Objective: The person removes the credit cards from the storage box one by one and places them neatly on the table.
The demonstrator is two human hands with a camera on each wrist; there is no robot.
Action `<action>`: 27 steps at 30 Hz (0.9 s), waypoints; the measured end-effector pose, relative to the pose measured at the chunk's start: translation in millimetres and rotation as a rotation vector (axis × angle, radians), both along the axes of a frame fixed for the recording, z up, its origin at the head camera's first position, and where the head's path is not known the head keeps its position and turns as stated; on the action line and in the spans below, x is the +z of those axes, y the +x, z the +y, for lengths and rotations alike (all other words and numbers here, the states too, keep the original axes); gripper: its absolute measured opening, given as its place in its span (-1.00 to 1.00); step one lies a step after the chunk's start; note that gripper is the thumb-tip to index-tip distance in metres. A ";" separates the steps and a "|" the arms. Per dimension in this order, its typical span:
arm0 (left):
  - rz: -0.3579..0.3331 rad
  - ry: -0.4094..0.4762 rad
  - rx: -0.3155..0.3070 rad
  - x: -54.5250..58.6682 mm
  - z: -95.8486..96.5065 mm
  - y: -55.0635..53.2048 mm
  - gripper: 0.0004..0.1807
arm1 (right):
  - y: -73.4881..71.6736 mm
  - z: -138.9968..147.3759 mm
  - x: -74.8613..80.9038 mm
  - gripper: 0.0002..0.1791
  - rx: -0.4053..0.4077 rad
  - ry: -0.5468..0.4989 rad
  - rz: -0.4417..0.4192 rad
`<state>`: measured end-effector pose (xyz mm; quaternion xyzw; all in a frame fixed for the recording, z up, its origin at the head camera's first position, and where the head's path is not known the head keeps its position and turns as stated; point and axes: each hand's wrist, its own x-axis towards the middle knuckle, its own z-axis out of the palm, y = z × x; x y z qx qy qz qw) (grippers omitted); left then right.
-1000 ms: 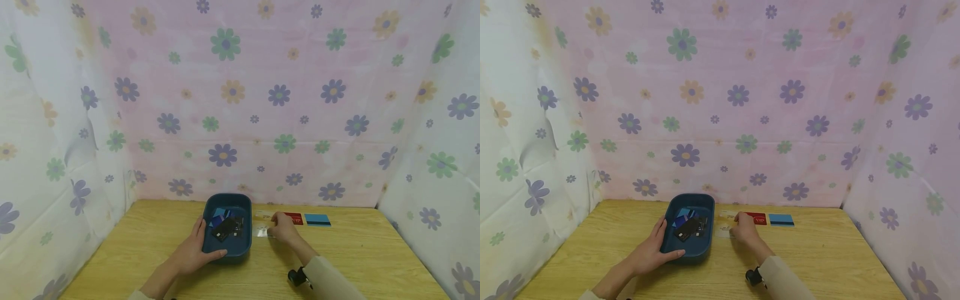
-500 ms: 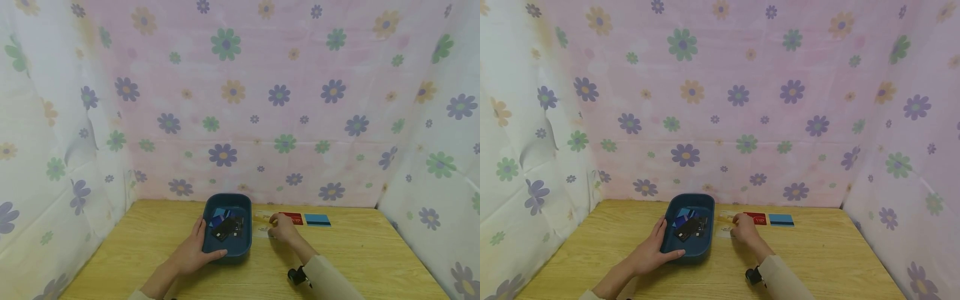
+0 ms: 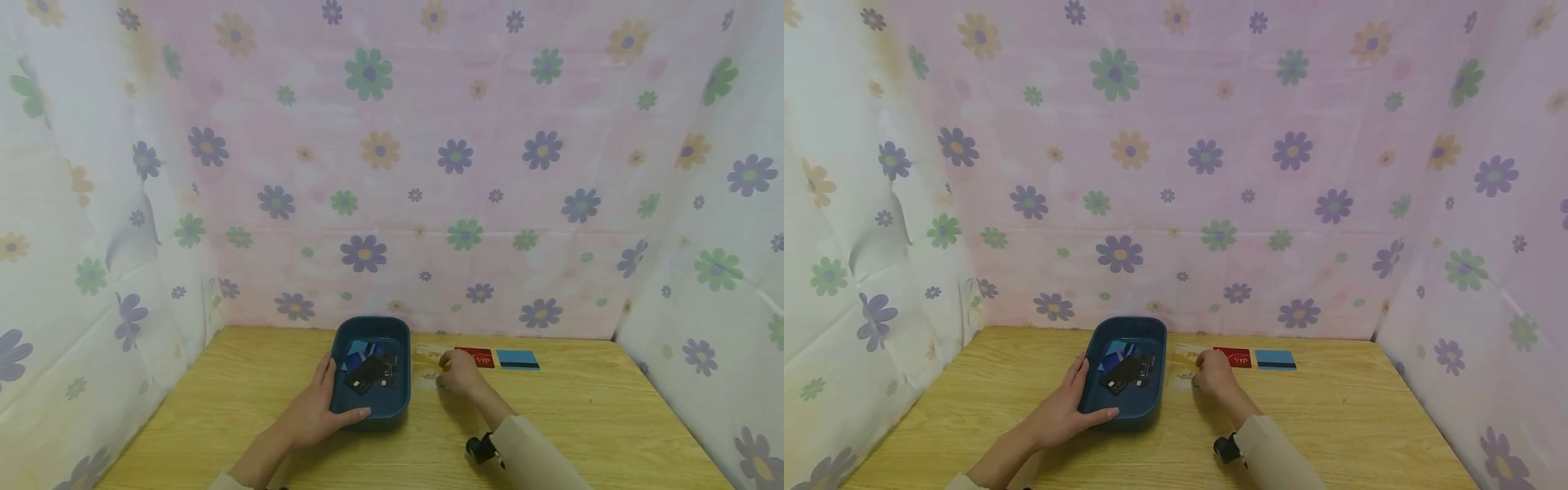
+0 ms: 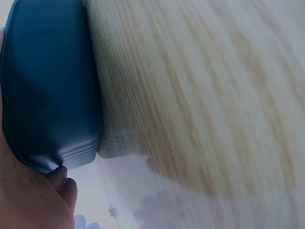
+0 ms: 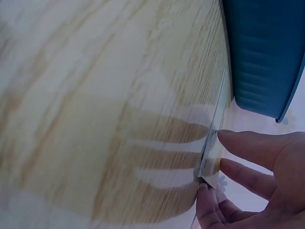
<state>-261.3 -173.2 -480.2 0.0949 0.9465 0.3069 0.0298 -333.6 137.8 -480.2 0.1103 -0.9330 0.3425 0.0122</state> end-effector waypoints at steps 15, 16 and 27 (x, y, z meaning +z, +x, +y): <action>-0.011 0.012 -0.003 -0.8 -0.9 0.2 0.41 | -2.1 -0.5 -0.7 -0.75 0.026 0.004 0.028; -0.011 0.011 -0.003 -0.8 -0.8 0.2 0.41 | -1.8 -0.4 -0.5 -0.75 0.026 0.003 0.027; 0.001 0.000 0.001 0.1 0.2 0.8 0.43 | -1.6 -0.4 0.4 -0.77 0.031 0.020 0.029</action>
